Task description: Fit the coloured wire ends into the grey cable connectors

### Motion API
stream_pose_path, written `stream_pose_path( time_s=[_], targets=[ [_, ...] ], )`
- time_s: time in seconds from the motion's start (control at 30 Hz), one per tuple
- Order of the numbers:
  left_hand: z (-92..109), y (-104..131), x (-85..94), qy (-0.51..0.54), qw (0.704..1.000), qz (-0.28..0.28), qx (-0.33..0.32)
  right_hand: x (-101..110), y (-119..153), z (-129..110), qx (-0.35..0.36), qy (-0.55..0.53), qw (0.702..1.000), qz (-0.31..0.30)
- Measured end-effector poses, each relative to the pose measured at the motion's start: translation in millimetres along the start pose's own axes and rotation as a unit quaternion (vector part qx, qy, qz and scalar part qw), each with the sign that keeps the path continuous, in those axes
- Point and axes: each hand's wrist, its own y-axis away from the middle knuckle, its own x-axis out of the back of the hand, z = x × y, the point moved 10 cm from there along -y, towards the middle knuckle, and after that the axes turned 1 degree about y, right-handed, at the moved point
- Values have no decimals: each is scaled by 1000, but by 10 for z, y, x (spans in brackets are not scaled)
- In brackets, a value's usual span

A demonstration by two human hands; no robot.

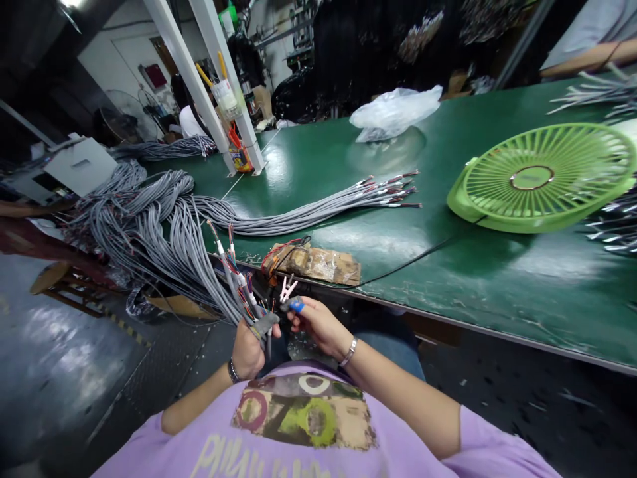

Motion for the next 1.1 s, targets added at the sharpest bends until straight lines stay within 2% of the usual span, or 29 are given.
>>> stream_pose_path(
  time_s=[0.1,0.23,0.3,0.43,0.73,0.9,1.1],
  targets=[
    [-11,-25,-59,20,1000,-9,18,88,-148,45,-33,-53,998,24],
    [-6,-44,-111,18,999,-12,29,20,-266,-109,12,-47,999,11],
    [3,-53,-123,12,1000,-15,26,-10,-277,-148,26,-50,998,6],
    [-27,-61,-133,3,999,-20,31,-47,-288,-81,2,-88,996,-1],
    [-74,-52,-134,-11,999,-28,37,-28,-335,-64,21,-151,987,56],
    [-82,-34,-107,0,999,-29,27,-30,-300,29,-14,-137,990,36],
    [-54,33,1,-8,1000,-17,4,-8,-152,83,-20,-88,996,-13]
  ],
)
